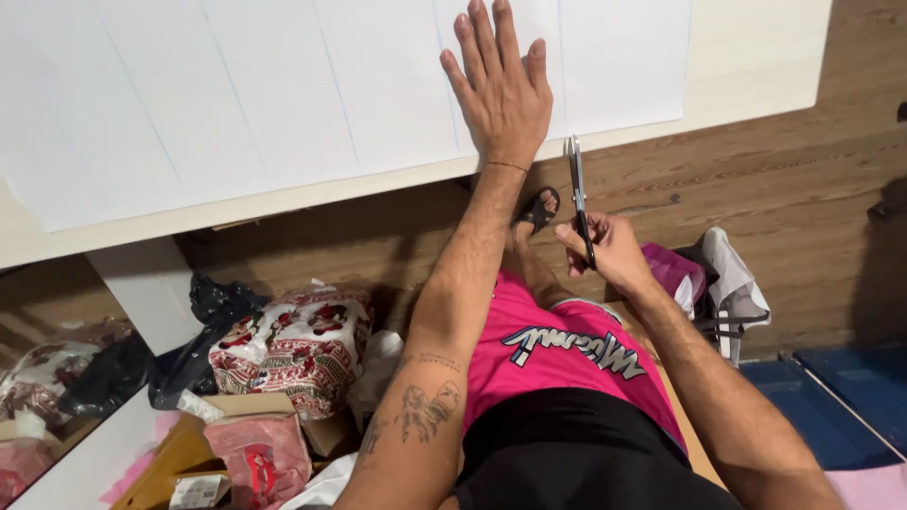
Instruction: Cutting along marked lines on a large sheet of paper using scissors on a workshop table
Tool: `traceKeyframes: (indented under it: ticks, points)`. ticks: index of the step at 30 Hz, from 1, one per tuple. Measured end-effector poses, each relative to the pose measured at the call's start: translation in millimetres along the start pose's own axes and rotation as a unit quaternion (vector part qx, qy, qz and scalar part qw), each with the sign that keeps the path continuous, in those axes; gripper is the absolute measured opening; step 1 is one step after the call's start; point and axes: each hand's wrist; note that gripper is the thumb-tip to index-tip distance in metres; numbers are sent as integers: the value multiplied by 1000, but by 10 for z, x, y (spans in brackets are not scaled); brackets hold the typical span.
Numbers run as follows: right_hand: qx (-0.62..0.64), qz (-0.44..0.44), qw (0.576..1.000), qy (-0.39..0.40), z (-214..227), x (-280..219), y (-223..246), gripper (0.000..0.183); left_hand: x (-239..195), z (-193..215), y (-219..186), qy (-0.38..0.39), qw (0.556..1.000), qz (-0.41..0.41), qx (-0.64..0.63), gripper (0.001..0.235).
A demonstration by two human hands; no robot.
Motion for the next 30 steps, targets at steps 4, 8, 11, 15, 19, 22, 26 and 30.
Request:
traceKeyframes:
  ticks: [4,8,11,15,19,22,26,30]
  points:
    - [26,2,1000,-1,2,112,-162,23,11,-59,-23,9,1000,5,-13,65]
    - [42,0,999,-6,-33,173,-239,18,0,-174,-24,-29,999,2,-41,68]
    - [51,2,999,-11,-63,197,-233,18,-1,-114,-24,-60,997,3,-49,67]
    - [60,3,998,-24,-101,217,-274,18,-3,-94,-28,-56,998,4,-42,67]
    - [75,10,997,-23,-136,231,-318,17,-14,-110,-19,-111,992,2,-62,64]
    - [67,1,997,-34,-159,206,-280,18,-19,-107,-14,-113,991,0,-74,64]
    - [83,2,996,-37,-164,186,-283,17,-36,-80,-16,-114,991,-4,-69,65]
    - [103,17,994,-22,-140,231,-353,17,-27,-70,-7,-113,992,-4,-64,63]
Point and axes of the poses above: each hand's wrist, its own x-axis towards the middle knuckle, its own z-axis out of the back of the hand, y = z × x, and after that the axes turned 1 degree about x, right-handed
